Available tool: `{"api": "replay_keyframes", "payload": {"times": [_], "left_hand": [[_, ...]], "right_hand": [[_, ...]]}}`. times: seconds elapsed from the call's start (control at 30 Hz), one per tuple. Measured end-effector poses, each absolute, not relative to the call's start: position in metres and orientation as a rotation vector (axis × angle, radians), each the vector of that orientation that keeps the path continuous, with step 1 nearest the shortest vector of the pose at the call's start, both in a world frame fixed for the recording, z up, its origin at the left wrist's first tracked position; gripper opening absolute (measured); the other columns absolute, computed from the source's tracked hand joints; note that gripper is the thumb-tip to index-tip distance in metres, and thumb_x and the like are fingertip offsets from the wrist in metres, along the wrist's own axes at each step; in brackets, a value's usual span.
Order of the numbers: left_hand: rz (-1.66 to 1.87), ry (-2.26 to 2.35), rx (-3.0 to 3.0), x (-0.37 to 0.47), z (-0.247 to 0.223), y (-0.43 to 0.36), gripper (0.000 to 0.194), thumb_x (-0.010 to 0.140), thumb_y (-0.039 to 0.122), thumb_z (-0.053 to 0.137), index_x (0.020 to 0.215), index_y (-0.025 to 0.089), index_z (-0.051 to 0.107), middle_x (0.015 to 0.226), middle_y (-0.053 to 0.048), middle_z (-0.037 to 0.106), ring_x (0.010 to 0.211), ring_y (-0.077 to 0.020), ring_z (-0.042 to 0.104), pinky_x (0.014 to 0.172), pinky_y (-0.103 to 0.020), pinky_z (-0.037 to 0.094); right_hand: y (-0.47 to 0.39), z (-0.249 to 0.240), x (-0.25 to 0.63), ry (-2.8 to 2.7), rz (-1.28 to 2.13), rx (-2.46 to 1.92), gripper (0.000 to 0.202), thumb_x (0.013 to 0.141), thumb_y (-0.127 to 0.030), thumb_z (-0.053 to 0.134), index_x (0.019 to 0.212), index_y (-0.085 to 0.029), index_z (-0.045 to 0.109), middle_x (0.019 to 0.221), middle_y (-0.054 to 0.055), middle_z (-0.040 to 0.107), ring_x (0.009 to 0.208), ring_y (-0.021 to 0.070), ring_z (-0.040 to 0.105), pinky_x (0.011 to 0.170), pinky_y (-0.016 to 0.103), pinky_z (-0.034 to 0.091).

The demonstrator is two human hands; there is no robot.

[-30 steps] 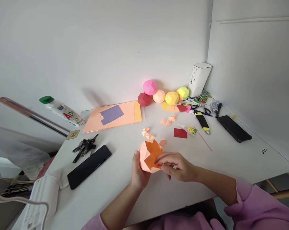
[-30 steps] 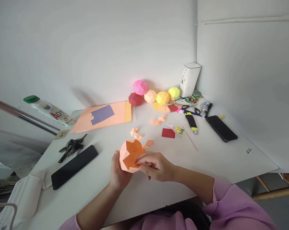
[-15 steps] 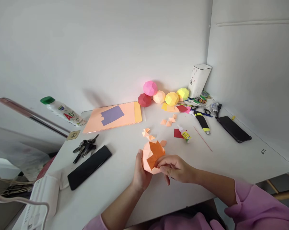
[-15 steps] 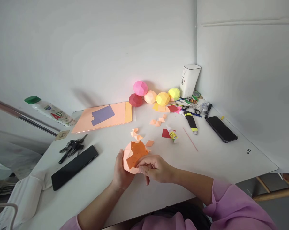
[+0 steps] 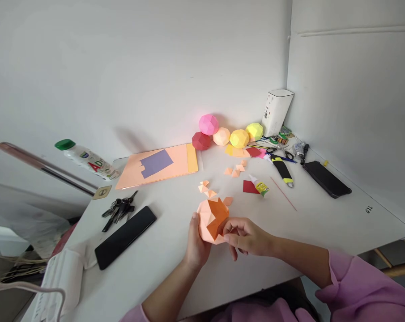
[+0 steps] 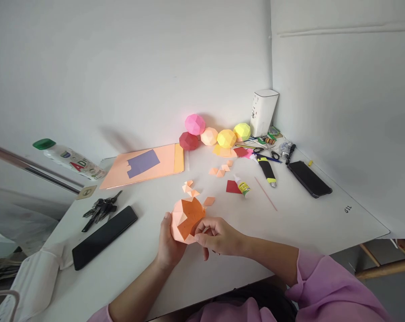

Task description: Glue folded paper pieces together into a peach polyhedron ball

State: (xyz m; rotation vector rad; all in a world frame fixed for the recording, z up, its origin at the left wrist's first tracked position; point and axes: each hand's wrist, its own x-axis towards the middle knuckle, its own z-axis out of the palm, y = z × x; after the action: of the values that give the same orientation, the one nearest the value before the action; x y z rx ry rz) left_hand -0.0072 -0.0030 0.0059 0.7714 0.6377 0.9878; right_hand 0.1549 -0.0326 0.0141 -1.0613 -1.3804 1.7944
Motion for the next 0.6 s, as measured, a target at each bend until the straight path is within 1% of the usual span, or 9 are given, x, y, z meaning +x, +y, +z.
{"api": "replay_keyframes", "payload": {"times": [0.13,0.3,0.37,0.4,0.47,0.5,0.53,0.6], "left_hand": [[1.022,0.639,0.812,-0.008,0.002,-0.003,0.056,0.092,0.055,0.030,0.113,0.013,0.062,0.096,-0.012,0.069,0.096,-0.0299,0.063,0.077,-0.039,0.050],[1.036,0.650,0.859,-0.009,-0.001,-0.004,0.055,0.093,0.054,0.030,0.113,0.013,0.062,0.096,-0.012,0.069,0.095,-0.0300,0.063,0.077,-0.039,0.050],[1.014,0.639,0.841,-0.009,0.000,-0.004,0.055,0.093,0.054,0.030,0.112,0.013,0.062,0.096,-0.012,0.069,0.095,-0.0305,0.063,0.078,-0.040,0.050],[1.001,0.634,0.823,-0.008,0.002,-0.004,0.056,0.092,0.054,0.030,0.112,0.013,0.063,0.096,-0.013,0.069,0.096,-0.0308,0.062,0.079,-0.041,0.050],[0.973,0.626,0.763,-0.008,0.004,-0.003,0.058,0.092,0.055,0.029,0.109,0.012,0.064,0.097,-0.013,0.068,0.098,-0.0314,0.062,0.081,-0.041,0.049],[0.966,0.623,0.725,-0.008,0.005,-0.003,0.059,0.091,0.056,0.029,0.108,0.012,0.064,0.098,-0.013,0.068,0.099,-0.0315,0.061,0.082,-0.041,0.049],[0.969,0.623,0.683,-0.008,0.006,-0.002,0.059,0.091,0.057,0.030,0.108,0.012,0.064,0.098,-0.013,0.068,0.100,-0.0315,0.061,0.084,-0.041,0.049],[0.995,0.631,0.598,-0.008,0.008,-0.001,0.059,0.089,0.059,0.032,0.110,0.014,0.064,0.100,-0.012,0.068,0.103,-0.0312,0.060,0.087,-0.041,0.048]], "right_hand": [[-0.032,0.013,0.154,-1.355,1.807,-1.033,0.010,0.084,-0.023,0.054,0.077,-0.017,0.048,0.050,-0.007,0.055,0.042,0.0074,0.053,0.038,0.016,0.035],[-0.033,0.010,0.153,-1.331,1.797,-0.988,0.011,0.082,-0.021,0.055,0.074,-0.017,0.048,0.051,-0.006,0.052,0.046,0.0098,0.058,0.038,0.016,0.038],[-0.033,0.010,0.153,-1.353,1.766,-0.981,0.011,0.082,-0.023,0.055,0.075,-0.017,0.050,0.058,-0.004,0.055,0.048,0.0102,0.060,0.038,0.016,0.039],[-0.033,0.011,0.153,-1.391,1.727,-0.975,0.011,0.083,-0.024,0.056,0.076,-0.016,0.051,0.067,-0.001,0.058,0.049,0.0100,0.061,0.039,0.017,0.039],[-0.034,0.015,0.154,-1.512,1.567,-0.948,0.015,0.084,-0.026,0.056,0.075,-0.014,0.055,0.090,0.006,0.062,0.051,0.0088,0.062,0.041,0.019,0.041],[-0.034,0.017,0.155,-1.569,1.446,-0.921,0.017,0.085,-0.027,0.055,0.074,-0.014,0.057,0.096,0.009,0.062,0.051,0.0079,0.061,0.042,0.020,0.043],[-0.034,0.020,0.157,-1.600,1.312,-0.896,0.021,0.087,-0.028,0.053,0.074,-0.013,0.058,0.097,0.009,0.063,0.049,0.0072,0.060,0.044,0.021,0.043],[-0.032,0.024,0.161,-1.577,1.038,-0.891,0.026,0.091,-0.030,0.047,0.074,-0.015,0.059,0.083,0.006,0.064,0.047,0.0075,0.055,0.046,0.023,0.043]]}}
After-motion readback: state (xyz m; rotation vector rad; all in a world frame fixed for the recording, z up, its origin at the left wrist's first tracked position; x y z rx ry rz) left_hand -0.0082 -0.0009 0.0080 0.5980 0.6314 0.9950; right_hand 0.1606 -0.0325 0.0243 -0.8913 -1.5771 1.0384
